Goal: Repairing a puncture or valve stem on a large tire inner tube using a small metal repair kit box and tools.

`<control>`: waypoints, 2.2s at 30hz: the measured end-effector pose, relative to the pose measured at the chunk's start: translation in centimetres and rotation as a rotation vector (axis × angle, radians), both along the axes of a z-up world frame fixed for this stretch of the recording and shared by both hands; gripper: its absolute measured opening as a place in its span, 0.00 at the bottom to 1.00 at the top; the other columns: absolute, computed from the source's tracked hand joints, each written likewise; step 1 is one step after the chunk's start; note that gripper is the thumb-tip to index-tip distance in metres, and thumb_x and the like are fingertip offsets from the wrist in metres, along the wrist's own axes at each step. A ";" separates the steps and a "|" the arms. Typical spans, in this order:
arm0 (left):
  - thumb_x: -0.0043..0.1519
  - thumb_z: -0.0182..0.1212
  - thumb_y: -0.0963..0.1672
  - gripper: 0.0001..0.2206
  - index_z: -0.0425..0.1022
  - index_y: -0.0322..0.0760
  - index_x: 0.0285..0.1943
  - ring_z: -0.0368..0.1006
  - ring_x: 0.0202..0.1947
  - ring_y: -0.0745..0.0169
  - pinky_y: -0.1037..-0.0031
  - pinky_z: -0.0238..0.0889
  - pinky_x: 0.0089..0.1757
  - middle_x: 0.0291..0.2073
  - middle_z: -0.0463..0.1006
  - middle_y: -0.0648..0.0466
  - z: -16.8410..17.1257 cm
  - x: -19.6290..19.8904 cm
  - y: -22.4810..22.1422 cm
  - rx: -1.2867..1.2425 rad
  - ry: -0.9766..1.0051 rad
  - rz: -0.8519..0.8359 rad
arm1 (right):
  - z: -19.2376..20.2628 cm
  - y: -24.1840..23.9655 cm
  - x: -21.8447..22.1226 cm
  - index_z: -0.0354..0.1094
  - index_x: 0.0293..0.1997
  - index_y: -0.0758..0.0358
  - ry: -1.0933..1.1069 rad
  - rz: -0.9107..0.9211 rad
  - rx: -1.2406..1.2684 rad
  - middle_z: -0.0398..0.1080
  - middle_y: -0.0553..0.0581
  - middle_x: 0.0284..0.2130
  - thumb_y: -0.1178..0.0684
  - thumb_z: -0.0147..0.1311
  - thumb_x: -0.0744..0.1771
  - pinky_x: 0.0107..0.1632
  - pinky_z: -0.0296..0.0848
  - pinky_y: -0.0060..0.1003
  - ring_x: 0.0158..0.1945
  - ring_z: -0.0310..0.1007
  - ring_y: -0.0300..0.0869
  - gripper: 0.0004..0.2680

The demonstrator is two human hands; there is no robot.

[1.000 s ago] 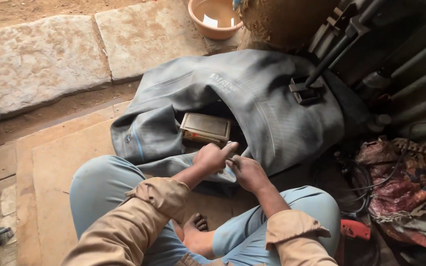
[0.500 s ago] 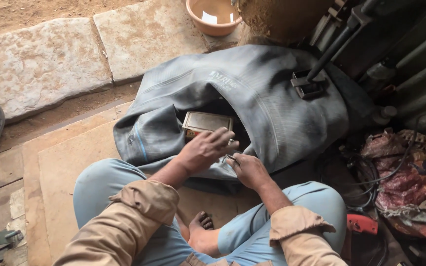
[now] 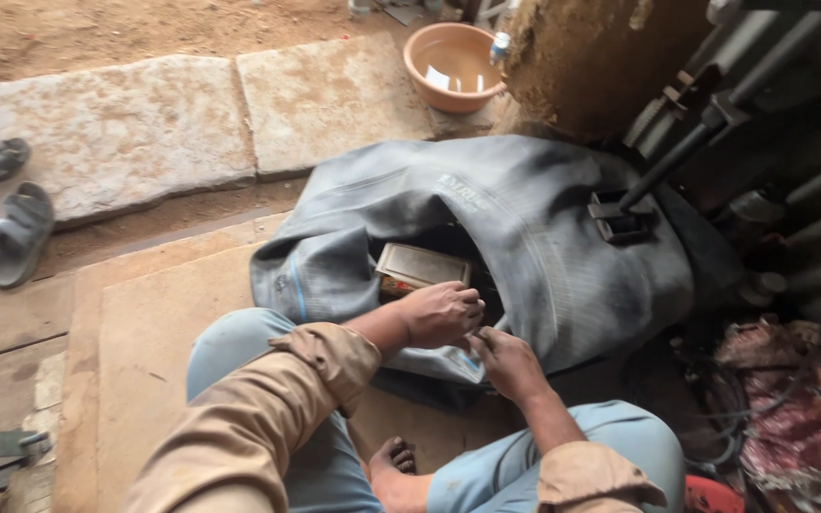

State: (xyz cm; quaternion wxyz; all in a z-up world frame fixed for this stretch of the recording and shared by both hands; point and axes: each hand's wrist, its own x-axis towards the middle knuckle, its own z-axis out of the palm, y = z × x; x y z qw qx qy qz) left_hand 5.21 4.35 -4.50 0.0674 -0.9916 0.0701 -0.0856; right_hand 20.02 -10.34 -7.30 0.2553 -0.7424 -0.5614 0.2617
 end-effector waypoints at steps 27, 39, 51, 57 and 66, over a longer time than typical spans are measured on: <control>0.65 0.58 0.59 0.28 0.82 0.30 0.34 0.75 0.22 0.57 0.69 0.61 0.26 0.23 0.79 0.48 -6.0 -0.7 -3.5 -1.869 -0.023 1.114 | -1.8 0.3 -0.5 0.65 0.40 0.60 -0.122 0.112 -0.044 0.75 0.64 0.34 0.44 0.47 0.70 0.46 0.69 0.56 0.44 0.74 0.61 0.10; 0.47 0.68 0.47 0.39 0.63 0.37 0.73 0.69 0.53 0.50 0.61 0.64 0.49 0.50 0.73 0.49 2.4 -4.8 -2.7 -0.318 -0.099 0.392 | -1.3 0.4 -0.6 0.66 0.42 0.61 -0.095 0.054 -0.009 0.75 0.68 0.34 0.44 0.48 0.70 0.45 0.70 0.57 0.44 0.74 0.63 0.10; 0.43 0.69 0.53 0.24 0.78 0.37 0.45 0.68 0.50 0.57 0.67 0.64 0.50 0.46 0.73 0.54 1.3 -3.0 -0.7 -0.031 -0.045 -0.073 | -2.4 0.4 -0.4 0.68 0.42 0.62 -0.161 0.076 0.065 0.75 0.67 0.33 0.44 0.50 0.70 0.45 0.71 0.56 0.42 0.75 0.62 0.11; 0.44 0.73 0.56 0.31 0.77 0.30 0.49 0.68 0.48 0.54 0.63 0.63 0.51 0.41 0.72 0.53 1.0 -3.5 -1.6 -0.257 0.007 0.032 | -1.6 0.2 -0.4 0.67 0.39 0.62 -0.126 0.091 0.024 0.75 0.65 0.31 0.46 0.50 0.69 0.43 0.72 0.55 0.41 0.76 0.60 0.10; 0.48 0.75 0.56 0.28 0.77 0.31 0.47 0.71 0.45 0.47 0.60 0.65 0.48 0.38 0.74 0.48 0.6 -3.5 -2.5 -0.510 -0.062 0.150 | -1.3 -0.1 -0.4 0.68 0.39 0.61 -0.123 0.111 0.068 0.75 0.64 0.32 0.48 0.51 0.69 0.43 0.72 0.54 0.40 0.76 0.60 0.08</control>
